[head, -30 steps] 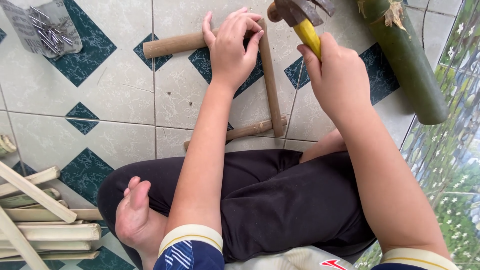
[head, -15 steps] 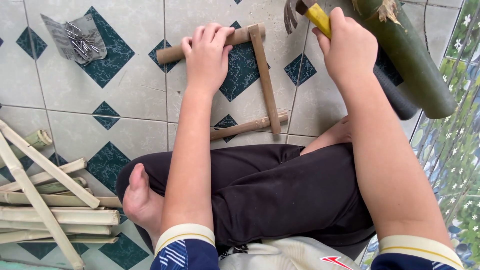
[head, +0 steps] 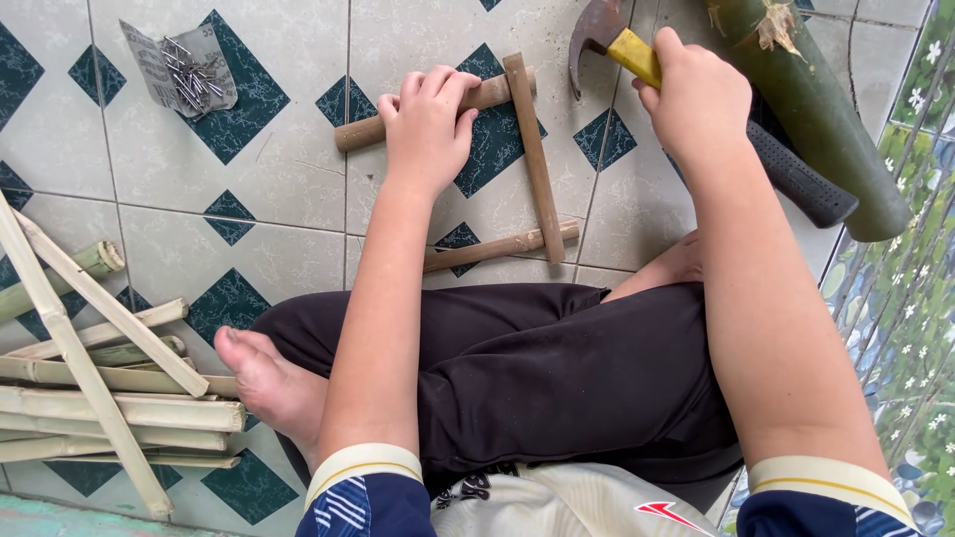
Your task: Assembling a small bamboo frame by nailing sticks together on the floor.
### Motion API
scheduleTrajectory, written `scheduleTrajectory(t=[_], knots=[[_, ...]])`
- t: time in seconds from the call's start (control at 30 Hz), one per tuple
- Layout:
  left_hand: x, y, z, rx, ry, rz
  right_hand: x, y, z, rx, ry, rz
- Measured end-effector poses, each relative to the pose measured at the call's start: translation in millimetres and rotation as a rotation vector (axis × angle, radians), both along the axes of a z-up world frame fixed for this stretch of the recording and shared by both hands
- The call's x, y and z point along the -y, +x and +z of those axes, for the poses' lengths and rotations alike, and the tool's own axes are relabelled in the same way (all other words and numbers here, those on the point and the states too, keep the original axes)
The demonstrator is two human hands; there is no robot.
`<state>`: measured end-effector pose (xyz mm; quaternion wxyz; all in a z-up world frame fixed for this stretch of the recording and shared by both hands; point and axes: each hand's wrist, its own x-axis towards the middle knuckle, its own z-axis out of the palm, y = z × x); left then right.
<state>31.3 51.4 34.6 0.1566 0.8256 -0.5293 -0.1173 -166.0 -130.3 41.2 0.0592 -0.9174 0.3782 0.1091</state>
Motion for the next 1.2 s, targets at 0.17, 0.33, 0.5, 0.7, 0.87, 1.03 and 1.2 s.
scheduleTrajectory(t=[0.17,0.33,0.5,0.7,0.87,1.03,1.2], knots=[[7,0,-4,-0.001,-0.014,0.010,1,2,0,-0.053,-0.008,-0.012],[7,-1,-9,0.033,-0.041,0.020,2,4,1,-0.057,0.020,-0.018],[10,-6,-5,0.054,-0.026,0.042,3,3,0,-0.067,0.028,-0.021],[23,-21,3,-0.111,0.031,0.089,4,6,0,-0.089,0.047,-0.035],[30,-35,-12,-0.059,-0.029,0.161,3,7,-1,-0.078,0.064,-0.041],[28,-36,-21,0.002,-0.100,0.153,2,8,-1,-0.065,0.034,-0.003],[28,-36,-23,0.013,-0.106,0.154,2,5,-8,-0.034,0.009,0.017]])
